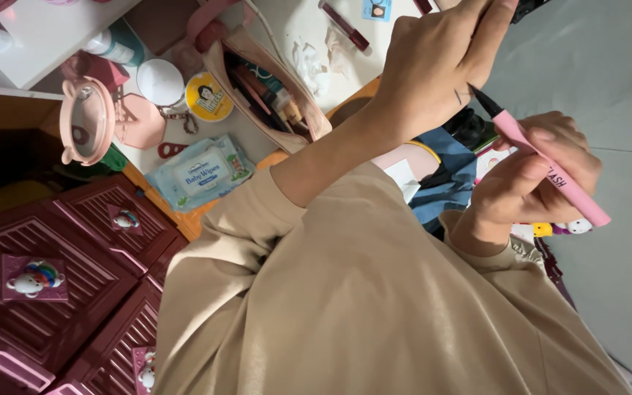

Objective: The recorder is seen cleaning and organizing makeup brushes, tools, and cosmetic products on a vanity table.

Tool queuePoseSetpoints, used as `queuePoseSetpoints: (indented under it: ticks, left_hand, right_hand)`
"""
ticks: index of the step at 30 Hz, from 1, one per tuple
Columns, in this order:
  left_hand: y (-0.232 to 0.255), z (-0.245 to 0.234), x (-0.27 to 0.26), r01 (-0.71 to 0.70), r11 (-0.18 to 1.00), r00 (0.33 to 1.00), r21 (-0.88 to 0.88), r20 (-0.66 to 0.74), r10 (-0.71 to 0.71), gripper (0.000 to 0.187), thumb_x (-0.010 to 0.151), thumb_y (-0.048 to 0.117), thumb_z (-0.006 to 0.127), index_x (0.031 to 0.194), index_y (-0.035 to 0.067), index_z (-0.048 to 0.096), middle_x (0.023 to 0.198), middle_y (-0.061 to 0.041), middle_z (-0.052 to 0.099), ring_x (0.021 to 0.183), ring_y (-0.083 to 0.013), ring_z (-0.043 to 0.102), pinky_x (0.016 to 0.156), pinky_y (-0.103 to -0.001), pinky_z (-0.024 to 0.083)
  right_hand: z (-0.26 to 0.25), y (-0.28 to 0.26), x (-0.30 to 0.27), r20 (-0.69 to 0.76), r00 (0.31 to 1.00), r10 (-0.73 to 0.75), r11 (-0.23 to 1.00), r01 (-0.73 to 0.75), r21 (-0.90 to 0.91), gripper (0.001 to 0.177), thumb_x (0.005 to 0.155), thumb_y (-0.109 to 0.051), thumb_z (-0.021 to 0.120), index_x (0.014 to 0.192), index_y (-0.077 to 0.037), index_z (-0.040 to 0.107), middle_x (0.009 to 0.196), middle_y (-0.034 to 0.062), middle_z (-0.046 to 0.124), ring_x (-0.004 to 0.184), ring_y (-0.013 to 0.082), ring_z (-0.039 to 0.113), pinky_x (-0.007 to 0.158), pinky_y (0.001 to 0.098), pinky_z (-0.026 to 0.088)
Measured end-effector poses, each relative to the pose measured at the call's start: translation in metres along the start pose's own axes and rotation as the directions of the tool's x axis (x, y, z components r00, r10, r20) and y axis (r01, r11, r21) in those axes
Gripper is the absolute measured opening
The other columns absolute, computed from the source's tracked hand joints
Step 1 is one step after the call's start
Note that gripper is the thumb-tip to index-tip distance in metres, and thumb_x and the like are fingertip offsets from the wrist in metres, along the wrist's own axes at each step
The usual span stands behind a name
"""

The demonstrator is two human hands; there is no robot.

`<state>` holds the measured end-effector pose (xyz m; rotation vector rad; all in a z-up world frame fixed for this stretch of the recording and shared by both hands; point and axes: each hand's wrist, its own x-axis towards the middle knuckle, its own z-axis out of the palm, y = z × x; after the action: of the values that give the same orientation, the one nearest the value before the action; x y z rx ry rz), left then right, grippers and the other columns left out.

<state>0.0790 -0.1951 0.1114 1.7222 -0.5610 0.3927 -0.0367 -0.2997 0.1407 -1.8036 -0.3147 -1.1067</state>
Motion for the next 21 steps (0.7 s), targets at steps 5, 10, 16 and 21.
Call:
queuePoseSetpoints:
  ticks: [5, 10, 16, 21]
  left_hand:
    - [-0.002, 0.002, 0.0, 0.031, 0.998, 1.0, -0.047, -0.005, -0.031, 0.02, 0.109, 0.017, 0.056, 0.129, 0.016, 0.057, 0.071, -0.002, 0.064, 0.052, -0.0181, 0.062, 0.047, -0.032, 0.042]
    - [-0.004, 0.003, 0.0, 0.062, 0.998, 0.998, -0.028, -0.015, -0.063, 0.019, 0.111, 0.022, 0.054, 0.129, 0.016, 0.058, 0.07, -0.002, 0.064, 0.052, -0.0174, 0.063, 0.047, -0.032, 0.042]
    - [0.005, -0.001, 0.001, 0.147, 0.983, 0.989, -0.108, 0.034, -0.144, 0.018, 0.112, 0.025, 0.053, 0.125, 0.016, 0.061, 0.069, -0.001, 0.063, 0.051, -0.0159, 0.063, 0.047, -0.031, 0.044]
    - [0.006, -0.002, 0.001, 0.124, 0.987, 0.992, -0.103, 0.017, -0.123, 0.018, 0.112, 0.026, 0.052, 0.122, 0.015, 0.062, 0.07, -0.003, 0.063, 0.052, -0.0173, 0.062, 0.048, -0.032, 0.043]
  right_hand:
    - [-0.003, 0.0, 0.003, 0.022, 1.0, 0.001, 1.0, -0.001, -0.002, 0.033, 0.108, -0.03, 0.063, 0.106, 0.003, 0.056, 0.084, 0.0143, 0.062, 0.063, 0.0255, 0.057, 0.058, 0.0335, 0.043]
    - [-0.012, 0.009, -0.004, -0.091, 0.996, -0.023, 1.0, 0.024, 0.01, 0.032, 0.107, -0.028, 0.066, 0.105, 0.002, 0.057, 0.09, 0.0159, 0.062, 0.065, 0.0281, 0.059, 0.06, 0.0366, 0.045]
    - [-0.004, 0.005, -0.005, -0.018, 1.0, -0.007, 1.0, 0.007, 0.002, 0.035, 0.104, -0.03, 0.067, 0.107, 0.004, 0.056, 0.101, 0.0157, 0.062, 0.068, 0.028, 0.06, 0.06, 0.0325, 0.048]
    - [-0.003, 0.005, 0.002, 0.008, 0.998, -0.056, 0.998, 0.057, -0.04, 0.032, 0.104, -0.027, 0.067, 0.104, 0.004, 0.056, 0.098, 0.0167, 0.061, 0.073, 0.0302, 0.06, 0.067, 0.0371, 0.047]
